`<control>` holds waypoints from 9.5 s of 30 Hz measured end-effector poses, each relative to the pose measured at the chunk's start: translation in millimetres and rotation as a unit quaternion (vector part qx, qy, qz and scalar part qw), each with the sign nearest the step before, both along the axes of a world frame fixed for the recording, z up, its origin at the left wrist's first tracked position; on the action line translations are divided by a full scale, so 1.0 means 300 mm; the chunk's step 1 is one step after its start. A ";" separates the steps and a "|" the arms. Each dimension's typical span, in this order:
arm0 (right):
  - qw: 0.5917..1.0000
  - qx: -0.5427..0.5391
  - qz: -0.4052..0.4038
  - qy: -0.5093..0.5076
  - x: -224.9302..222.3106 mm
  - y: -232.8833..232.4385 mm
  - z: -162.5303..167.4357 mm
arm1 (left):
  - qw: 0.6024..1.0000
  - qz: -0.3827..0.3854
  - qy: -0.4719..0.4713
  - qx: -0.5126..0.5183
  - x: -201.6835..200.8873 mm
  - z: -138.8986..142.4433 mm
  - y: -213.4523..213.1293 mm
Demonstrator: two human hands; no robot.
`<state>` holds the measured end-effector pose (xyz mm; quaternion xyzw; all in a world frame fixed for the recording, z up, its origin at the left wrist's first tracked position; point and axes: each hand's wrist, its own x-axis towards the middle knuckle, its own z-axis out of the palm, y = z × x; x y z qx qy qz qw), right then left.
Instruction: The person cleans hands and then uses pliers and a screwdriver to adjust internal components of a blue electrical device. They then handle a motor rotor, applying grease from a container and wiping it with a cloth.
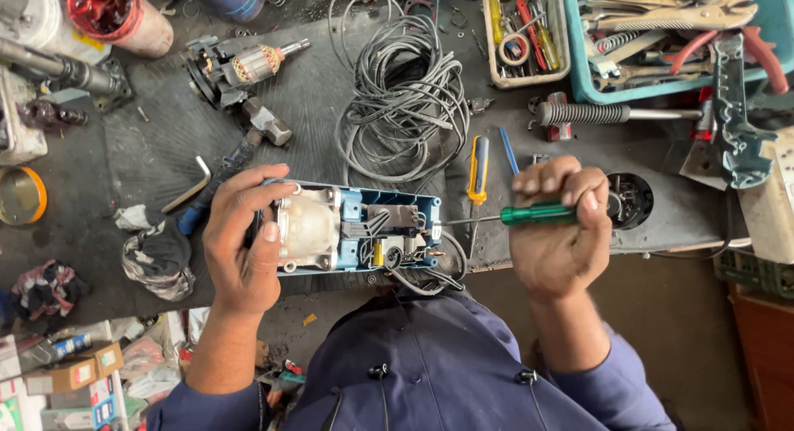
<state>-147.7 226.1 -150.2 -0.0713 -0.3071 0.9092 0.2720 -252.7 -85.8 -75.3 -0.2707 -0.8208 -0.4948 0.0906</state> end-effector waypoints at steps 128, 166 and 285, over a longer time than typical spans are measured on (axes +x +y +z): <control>0.947 0.014 0.222 0.230 0.067 0.068 0.001 | 0.851 -0.353 -0.084 -0.380 0.059 -0.011 0.575; 0.794 0.538 0.261 -0.111 0.042 0.064 -0.185 | 0.900 -0.115 0.222 -0.358 0.074 0.078 0.453; 0.678 0.635 0.368 -0.046 0.340 0.600 -0.014 | 0.944 -0.253 -0.074 -0.199 0.229 -0.310 1.221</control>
